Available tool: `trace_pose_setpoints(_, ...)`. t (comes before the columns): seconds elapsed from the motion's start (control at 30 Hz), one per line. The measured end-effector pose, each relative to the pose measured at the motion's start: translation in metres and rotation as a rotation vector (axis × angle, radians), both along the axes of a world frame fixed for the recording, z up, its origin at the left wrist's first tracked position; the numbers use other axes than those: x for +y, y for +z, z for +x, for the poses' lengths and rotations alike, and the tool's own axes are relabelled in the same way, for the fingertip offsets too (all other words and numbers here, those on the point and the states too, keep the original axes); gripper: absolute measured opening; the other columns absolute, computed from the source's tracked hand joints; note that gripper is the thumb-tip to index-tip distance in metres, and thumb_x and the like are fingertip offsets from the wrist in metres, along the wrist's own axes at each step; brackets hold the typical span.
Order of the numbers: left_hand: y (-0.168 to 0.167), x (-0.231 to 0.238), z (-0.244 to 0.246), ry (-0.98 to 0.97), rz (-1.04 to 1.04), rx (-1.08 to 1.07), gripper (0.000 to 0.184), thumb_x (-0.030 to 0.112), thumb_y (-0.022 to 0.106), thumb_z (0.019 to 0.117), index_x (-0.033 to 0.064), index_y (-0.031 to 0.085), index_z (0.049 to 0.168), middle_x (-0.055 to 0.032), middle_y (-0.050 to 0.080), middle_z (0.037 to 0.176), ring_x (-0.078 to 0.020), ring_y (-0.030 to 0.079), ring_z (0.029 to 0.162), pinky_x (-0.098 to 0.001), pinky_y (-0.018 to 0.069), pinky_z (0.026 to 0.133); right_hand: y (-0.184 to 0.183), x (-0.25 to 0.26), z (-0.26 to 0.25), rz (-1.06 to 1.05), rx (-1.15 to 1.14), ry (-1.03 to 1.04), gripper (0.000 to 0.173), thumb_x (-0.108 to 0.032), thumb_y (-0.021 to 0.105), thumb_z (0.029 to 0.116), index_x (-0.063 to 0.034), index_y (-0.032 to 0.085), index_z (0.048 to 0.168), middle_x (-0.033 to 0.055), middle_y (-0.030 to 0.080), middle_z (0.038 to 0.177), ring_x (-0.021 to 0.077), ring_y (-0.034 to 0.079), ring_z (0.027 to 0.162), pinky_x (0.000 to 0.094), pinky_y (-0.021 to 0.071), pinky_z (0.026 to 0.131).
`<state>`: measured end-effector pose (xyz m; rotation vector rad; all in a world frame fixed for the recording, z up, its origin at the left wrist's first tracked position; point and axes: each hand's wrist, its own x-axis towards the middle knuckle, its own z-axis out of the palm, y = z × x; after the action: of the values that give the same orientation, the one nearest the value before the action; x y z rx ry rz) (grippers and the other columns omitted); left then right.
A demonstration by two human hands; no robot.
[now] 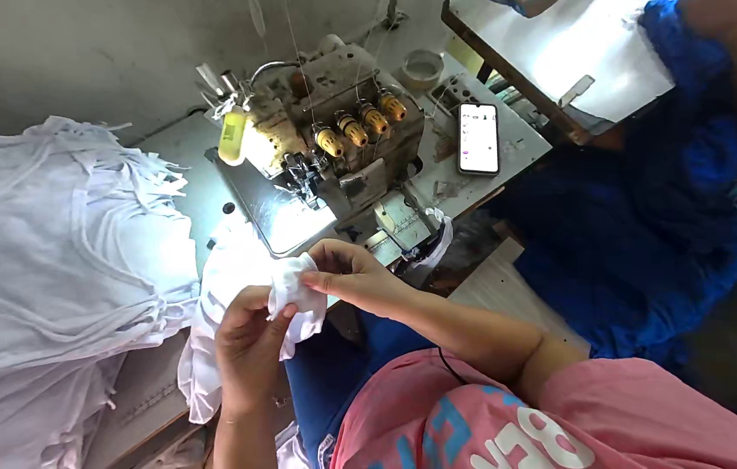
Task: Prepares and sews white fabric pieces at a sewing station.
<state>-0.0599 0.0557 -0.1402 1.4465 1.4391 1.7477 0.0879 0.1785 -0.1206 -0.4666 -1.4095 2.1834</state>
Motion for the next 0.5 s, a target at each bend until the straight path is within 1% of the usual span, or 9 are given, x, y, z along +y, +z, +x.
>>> trace_pose_setpoints(0.07,-0.001,0.002,-0.005,-0.025,0.106,0.129,0.017,0.018,0.069,0.0979,0.0298,0.073,0.11,0.0182,0.067,0.113,0.0023,0.062,0.108,-0.0169,0.0513,0.094,0.003,-0.001,0.001,-0.056,0.004,0.0,0.016,-0.003,0.062,0.098,-0.0047,0.052,0.109,-0.0046,0.06,0.073,-0.0033,0.052,0.059,0.0131,0.0433,0.057)
trace_pose_setpoints(0.1,-0.003,0.002,-0.005,-0.051,0.123,0.158,0.019,0.015,0.067,0.0991,0.0287,0.073,0.11,0.0175,0.066,0.115,0.0023,0.06,0.11,-0.0168,0.0498,0.096,0.004,-0.003,0.001,-0.075,0.022,-0.009,0.021,-0.002,0.063,0.0972,-0.006,0.049,0.112,-0.0052,0.059,0.071,-0.0035,0.051,0.057,0.0129,0.0422,0.055)
trace_pose_setpoints(0.17,-0.01,0.004,-0.001,-0.083,0.111,0.132,0.025,0.011,0.063,0.1007,0.0284,0.073,0.114,0.0169,0.065,0.12,0.0018,0.059,0.113,-0.0175,0.0491,0.098,0.002,-0.005,0.002,-0.051,0.069,-0.034,0.024,0.0,0.062,0.0966,-0.0063,0.049,0.116,-0.0062,0.061,0.072,-0.0041,0.055,0.061,0.013,0.0459,0.059)
trace_pose_setpoints(0.2,-0.013,0.005,0.001,-0.086,0.092,0.103,0.029,0.011,0.061,0.1016,0.0305,0.072,0.119,0.0173,0.064,0.122,0.0015,0.06,0.114,-0.018,0.0499,0.098,0.001,-0.005,0.003,-0.016,0.08,-0.043,0.022,0.001,0.061,0.0969,-0.0032,0.053,0.117,-0.0055,0.061,0.075,-0.0036,0.056,0.065,0.0138,0.0486,0.063)
trace_pose_setpoints(0.27,-0.014,0.005,0.003,-0.093,0.06,0.06,0.036,0.012,0.06,0.1017,0.0343,0.069,0.129,0.019,0.064,0.123,0.0025,0.059,0.113,-0.0175,0.0487,0.099,0.0,-0.004,0.005,0.048,0.074,-0.021,0.014,0.001,0.059,0.0976,0.002,0.062,0.112,-0.0031,0.061,0.084,-0.0024,0.059,0.074,0.0157,0.0515,0.071)
trace_pose_setpoints(0.33,-0.011,0.005,0.002,-0.108,0.073,0.042,0.036,0.013,0.061,0.1017,0.0343,0.068,0.13,0.0182,0.063,0.121,0.0021,0.058,0.113,-0.0169,0.0474,0.099,0.001,-0.004,0.007,0.063,0.051,0.013,0.013,-0.001,0.061,0.097,0.0027,0.064,0.109,-0.0014,0.064,0.09,-0.0027,0.061,0.077,0.0154,0.0531,0.073)
trace_pose_setpoints(0.4,-0.006,0.006,0.0,-0.101,0.085,0.046,0.032,0.017,0.063,0.1016,0.0335,0.069,0.128,0.0177,0.062,0.12,0.0021,0.058,0.111,-0.0162,0.0479,0.098,0.001,-0.003,0.008,0.076,0.037,0.039,0.016,-0.001,0.065,0.095,0.0036,0.065,0.11,-0.0004,0.064,0.092,-0.0035,0.06,0.076,0.0143,0.0527,0.07)
trace_pose_setpoints(0.43,-0.005,0.007,-0.001,-0.1,0.073,0.051,0.033,0.019,0.064,0.1012,0.0338,0.068,0.13,0.0176,0.062,0.122,0.0019,0.059,0.11,-0.0164,0.0497,0.097,0.002,-0.004,0.007,0.099,0.031,0.044,0.015,-0.002,0.065,0.0942,0.0028,0.066,0.108,-0.002,0.065,0.09,-0.0055,0.057,0.072,0.0124,0.0501,0.067)
trace_pose_setpoints(0.5,-0.003,0.007,-0.006,-0.156,-0.008,0.049,0.041,0.025,0.063,0.1022,0.035,0.056,0.141,0.0169,0.059,0.133,0.0023,0.061,0.108,-0.0169,0.0518,0.094,0.001,-0.004,0.007,0.172,0.05,0.056,0.009,-0.003,0.065,0.095,0.0023,0.067,0.103,-0.0044,0.064,0.086,-0.0078,0.052,0.069,0.0105,0.0451,0.064)
